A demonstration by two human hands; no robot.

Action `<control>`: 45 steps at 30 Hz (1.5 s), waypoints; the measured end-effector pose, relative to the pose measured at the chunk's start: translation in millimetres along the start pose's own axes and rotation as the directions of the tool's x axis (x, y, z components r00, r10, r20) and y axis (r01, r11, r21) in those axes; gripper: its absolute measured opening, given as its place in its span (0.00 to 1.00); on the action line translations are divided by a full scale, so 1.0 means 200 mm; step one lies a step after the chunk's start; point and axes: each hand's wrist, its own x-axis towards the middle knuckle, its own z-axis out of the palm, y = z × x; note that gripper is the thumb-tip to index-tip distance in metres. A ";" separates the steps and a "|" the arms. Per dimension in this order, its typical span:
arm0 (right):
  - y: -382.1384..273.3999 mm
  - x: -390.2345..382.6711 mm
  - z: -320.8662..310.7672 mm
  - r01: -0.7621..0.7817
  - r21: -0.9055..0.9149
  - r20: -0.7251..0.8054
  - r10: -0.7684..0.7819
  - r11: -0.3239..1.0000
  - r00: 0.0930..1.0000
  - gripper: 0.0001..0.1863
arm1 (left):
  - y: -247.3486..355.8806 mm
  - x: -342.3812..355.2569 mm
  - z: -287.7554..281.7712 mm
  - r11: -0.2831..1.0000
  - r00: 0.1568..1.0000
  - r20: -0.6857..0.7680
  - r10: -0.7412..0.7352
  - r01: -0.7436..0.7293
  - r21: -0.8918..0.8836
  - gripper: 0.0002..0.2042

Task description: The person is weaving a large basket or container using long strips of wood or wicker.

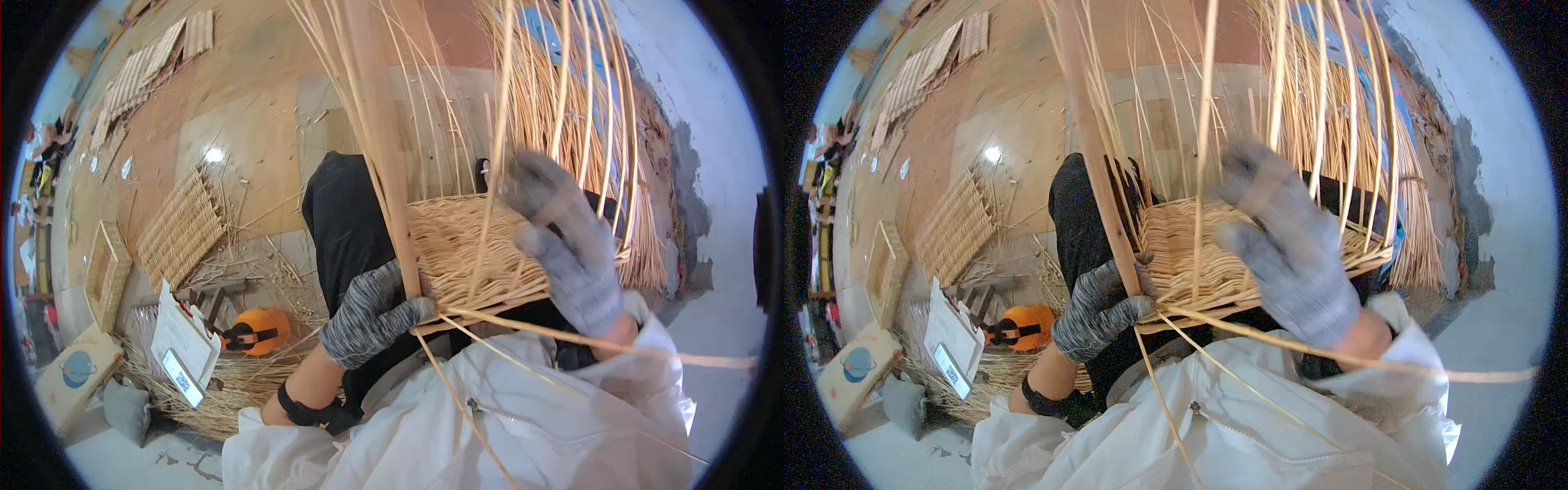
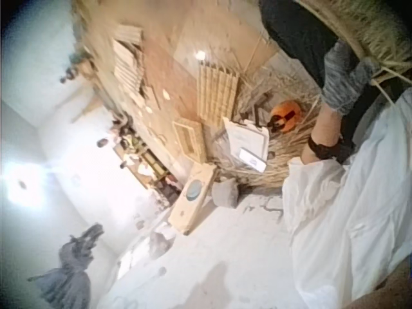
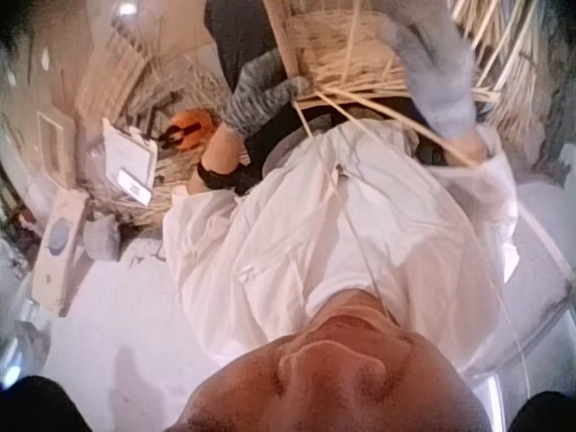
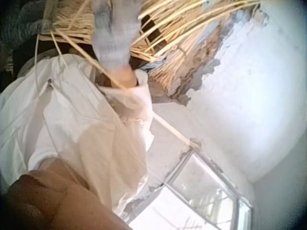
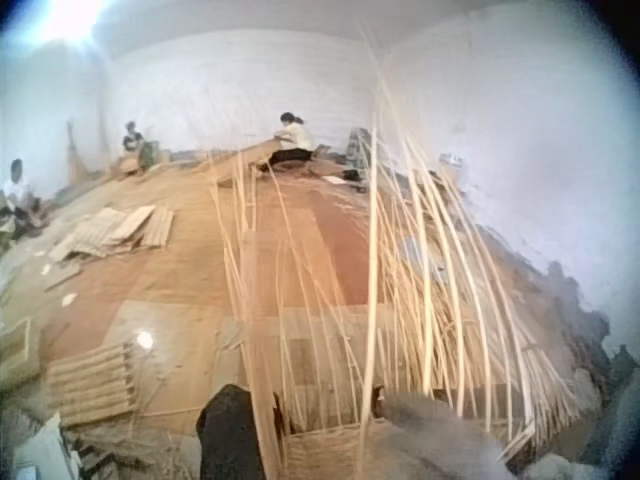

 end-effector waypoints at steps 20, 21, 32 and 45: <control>-0.12 0.12 -0.12 -0.152 -0.116 0.199 0.173 0.982 0.965 0.12 | -0.04 -0.03 0.07 0.973 0.966 -0.256 0.024 -0.081 -0.216 0.06; -0.01 0.15 -0.08 -0.152 -0.212 0.334 0.218 0.965 0.917 0.11 | -0.04 0.02 0.10 0.983 0.975 -0.221 0.032 -0.071 -0.169 0.07; -0.01 0.13 0.15 0.392 -0.334 0.828 0.068 0.857 0.557 0.17 | -0.08 -0.01 0.10 0.989 0.965 -0.245 0.089 -0.115 -0.091 0.08; -0.03 -0.17 0.22 0.377 -0.453 0.624 -0.014 0.808 0.781 0.14 | -0.09 0.02 0.08 0.968 0.983 -0.183 0.006 -0.052 -0.245 0.09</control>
